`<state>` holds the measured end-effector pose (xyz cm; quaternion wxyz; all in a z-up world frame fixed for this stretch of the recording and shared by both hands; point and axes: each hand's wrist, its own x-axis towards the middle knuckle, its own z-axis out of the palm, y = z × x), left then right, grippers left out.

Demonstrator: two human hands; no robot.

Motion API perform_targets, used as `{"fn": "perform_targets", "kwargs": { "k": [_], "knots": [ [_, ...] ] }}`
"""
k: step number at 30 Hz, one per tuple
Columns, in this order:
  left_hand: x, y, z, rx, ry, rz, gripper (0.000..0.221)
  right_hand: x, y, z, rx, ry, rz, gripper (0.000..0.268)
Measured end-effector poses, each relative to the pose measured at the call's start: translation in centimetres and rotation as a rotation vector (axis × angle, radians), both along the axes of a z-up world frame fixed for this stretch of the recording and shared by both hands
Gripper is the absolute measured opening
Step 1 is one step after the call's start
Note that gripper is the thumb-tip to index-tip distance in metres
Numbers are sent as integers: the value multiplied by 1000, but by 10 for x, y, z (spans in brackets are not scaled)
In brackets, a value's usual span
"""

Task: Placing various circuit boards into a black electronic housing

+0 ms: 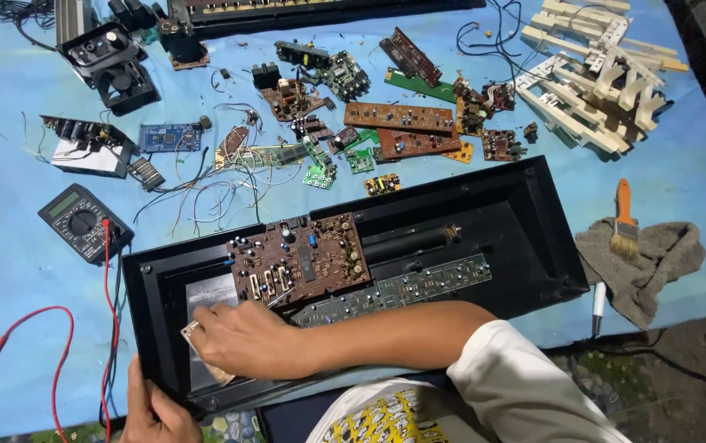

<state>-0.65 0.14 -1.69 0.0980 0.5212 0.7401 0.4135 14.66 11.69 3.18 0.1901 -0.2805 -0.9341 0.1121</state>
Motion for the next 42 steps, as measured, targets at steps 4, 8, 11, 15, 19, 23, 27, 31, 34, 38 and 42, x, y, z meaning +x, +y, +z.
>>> {"fn": "perform_targets", "kwargs": {
  "k": [4,8,11,15,19,23,27,31,34,38,42],
  "knots": [
    [-3,0,-3,20,-25,-27,46,12,6,27,-255,2,69,30],
    [0,-1,8,-36,-13,-20,52,59,12,82,-206,264,-27,30],
    [6,3,21,-43,25,2,47,121,31,117,-175,309,-183,28],
    [9,7,28,-22,-25,-42,44,216,40,131,-183,279,-625,32],
    [6,3,16,-42,21,10,47,324,38,79,-207,49,-1037,29],
    [7,3,14,-46,47,18,51,369,27,43,-353,-301,-1448,31],
    [10,4,19,-27,67,-3,49,369,22,31,-386,-345,-1510,32],
    [6,1,14,-52,99,17,50,368,20,34,-434,-380,-1507,33],
    [7,2,14,-52,79,22,50,370,19,30,-435,-368,-1488,37],
    [7,6,15,-44,44,3,49,374,19,30,-463,-344,-1433,40],
    [13,9,35,-137,47,-9,54,377,15,34,-491,-290,-1392,39]
  ]
}}
